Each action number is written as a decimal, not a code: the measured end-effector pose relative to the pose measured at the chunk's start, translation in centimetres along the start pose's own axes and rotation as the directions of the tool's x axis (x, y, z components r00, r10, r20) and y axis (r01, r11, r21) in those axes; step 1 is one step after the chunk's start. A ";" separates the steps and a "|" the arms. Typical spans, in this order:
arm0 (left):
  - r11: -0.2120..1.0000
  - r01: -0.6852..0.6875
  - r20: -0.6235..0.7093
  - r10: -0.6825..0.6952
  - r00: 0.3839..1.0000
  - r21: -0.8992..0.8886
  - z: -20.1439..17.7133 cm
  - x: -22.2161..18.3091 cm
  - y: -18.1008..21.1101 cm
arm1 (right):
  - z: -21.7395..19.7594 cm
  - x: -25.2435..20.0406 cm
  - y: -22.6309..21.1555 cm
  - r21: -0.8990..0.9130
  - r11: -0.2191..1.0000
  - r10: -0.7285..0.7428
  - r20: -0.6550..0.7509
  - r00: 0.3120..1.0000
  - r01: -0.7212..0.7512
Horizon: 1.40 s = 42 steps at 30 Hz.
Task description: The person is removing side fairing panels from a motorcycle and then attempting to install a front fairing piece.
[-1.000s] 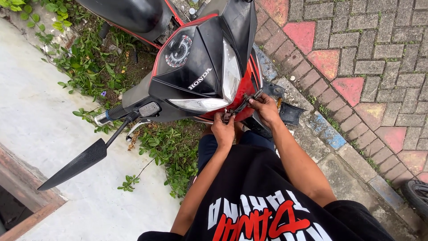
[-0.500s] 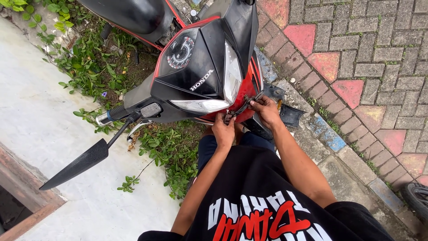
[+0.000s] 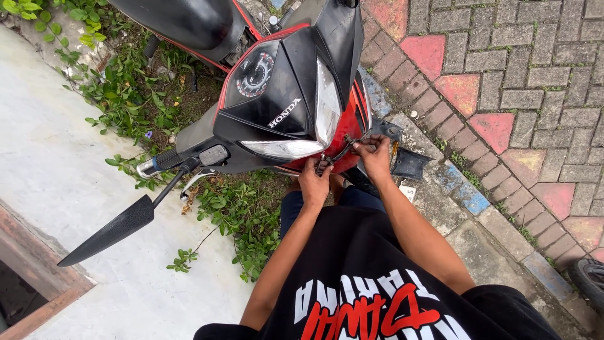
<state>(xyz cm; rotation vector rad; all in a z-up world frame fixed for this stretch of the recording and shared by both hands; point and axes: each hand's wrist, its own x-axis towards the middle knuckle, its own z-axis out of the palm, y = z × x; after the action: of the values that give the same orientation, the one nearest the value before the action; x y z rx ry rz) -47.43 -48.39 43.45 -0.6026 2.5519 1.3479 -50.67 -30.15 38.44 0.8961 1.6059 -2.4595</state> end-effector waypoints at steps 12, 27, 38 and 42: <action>0.998 0.012 -0.028 -0.014 0.999 -0.063 0.1 -0.2 0.8 | 3.1 -2.2 -2.6 -0.572 0.799 -0.258 -0.043 0.965 0.188; 0.992 0.061 -0.050 -0.067 0.997 -0.108 0.4 -0.1 1.4 | 1.0 -1.3 -3.1 -0.376 0.889 -0.312 -0.081 0.947 0.261; 0.993 0.041 -0.065 -0.048 0.997 -0.112 0.3 -0.3 1.6 | 1.5 -2.4 -3.6 -0.375 0.890 -0.286 -0.018 0.958 0.259; 0.993 0.044 -0.068 -0.051 0.996 -0.114 0.4 -0.3 1.6 | 1.4 -2.4 -3.3 -0.408 0.864 -0.315 0.023 0.949 0.296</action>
<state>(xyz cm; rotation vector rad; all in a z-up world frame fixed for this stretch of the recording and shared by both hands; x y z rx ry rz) -47.89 -47.20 44.58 -0.7392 2.5114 1.4877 -50.48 -30.50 42.73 0.6761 2.3191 -2.1425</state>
